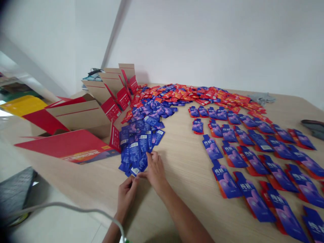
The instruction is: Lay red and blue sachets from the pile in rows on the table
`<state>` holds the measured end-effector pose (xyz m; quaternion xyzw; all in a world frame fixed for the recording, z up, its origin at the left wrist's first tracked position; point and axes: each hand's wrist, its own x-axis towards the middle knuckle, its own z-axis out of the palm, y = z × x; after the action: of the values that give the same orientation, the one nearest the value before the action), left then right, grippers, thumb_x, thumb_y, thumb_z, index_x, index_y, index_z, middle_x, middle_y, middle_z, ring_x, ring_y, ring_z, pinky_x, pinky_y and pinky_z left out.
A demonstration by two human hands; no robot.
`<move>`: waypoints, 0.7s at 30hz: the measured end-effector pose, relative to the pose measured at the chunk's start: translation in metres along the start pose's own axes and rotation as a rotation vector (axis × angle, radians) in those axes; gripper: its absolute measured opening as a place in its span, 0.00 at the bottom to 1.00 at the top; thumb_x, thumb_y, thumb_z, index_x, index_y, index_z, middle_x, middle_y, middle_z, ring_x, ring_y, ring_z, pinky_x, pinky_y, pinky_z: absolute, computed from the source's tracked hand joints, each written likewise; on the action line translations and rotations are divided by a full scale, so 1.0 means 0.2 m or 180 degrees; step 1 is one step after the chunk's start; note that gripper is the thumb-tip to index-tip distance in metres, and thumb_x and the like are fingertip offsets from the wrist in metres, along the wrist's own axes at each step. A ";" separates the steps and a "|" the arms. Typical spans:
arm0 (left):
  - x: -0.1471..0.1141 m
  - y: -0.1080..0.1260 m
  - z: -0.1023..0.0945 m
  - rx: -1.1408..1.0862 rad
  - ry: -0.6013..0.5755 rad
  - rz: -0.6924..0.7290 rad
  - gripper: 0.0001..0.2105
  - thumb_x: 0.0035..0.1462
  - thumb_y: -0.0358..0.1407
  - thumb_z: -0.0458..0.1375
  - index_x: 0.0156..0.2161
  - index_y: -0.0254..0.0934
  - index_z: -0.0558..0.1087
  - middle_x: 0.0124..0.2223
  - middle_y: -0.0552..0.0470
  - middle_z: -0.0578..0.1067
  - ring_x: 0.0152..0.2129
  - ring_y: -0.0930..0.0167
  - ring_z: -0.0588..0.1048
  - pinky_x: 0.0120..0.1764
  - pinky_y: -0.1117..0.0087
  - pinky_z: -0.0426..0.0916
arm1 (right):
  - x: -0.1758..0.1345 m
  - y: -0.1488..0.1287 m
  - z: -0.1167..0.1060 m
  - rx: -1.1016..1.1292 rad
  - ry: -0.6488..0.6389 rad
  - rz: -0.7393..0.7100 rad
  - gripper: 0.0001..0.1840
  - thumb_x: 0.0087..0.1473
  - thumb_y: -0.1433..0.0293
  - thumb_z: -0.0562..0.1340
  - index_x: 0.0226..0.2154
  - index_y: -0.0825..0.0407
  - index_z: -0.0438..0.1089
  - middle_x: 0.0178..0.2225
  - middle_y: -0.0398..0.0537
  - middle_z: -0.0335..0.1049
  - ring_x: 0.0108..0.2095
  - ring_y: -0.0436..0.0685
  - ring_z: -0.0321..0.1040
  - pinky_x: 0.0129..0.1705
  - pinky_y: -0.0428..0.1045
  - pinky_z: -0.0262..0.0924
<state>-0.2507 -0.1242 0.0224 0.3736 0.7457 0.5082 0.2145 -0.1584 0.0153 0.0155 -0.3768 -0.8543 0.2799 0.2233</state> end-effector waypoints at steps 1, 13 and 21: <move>0.00 0.00 0.00 -0.0021 0.0067 -0.0037 0.22 0.64 0.49 0.56 0.23 0.38 0.64 0.23 0.58 0.61 0.23 0.73 0.61 0.28 0.73 0.58 | 0.01 0.01 -0.01 0.0060 0.0011 0.0015 0.54 0.46 0.50 0.77 0.68 0.51 0.62 0.62 0.64 0.60 0.58 0.72 0.65 0.61 0.64 0.64; 0.04 0.00 -0.06 0.0663 0.0476 0.0170 0.15 0.60 0.48 0.66 0.42 0.39 0.79 0.37 0.51 0.73 0.34 0.65 0.73 0.40 0.65 0.70 | 0.08 0.10 -0.02 0.0341 0.0083 0.0156 0.48 0.44 0.55 0.79 0.62 0.52 0.65 0.58 0.61 0.61 0.59 0.70 0.64 0.63 0.63 0.62; 0.07 -0.09 -0.09 0.1634 0.0317 0.0527 0.24 0.62 0.49 0.64 0.58 0.39 0.75 0.51 0.42 0.70 0.50 0.55 0.71 0.56 0.47 0.71 | 0.10 0.11 -0.08 0.0859 -0.0211 0.0384 0.31 0.42 0.69 0.78 0.47 0.50 0.67 0.48 0.50 0.73 0.49 0.63 0.69 0.55 0.58 0.63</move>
<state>-0.2776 -0.1282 0.0127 0.4500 0.8267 0.3360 0.0335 -0.1500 0.0491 0.0168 -0.3846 -0.7916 0.4174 0.2263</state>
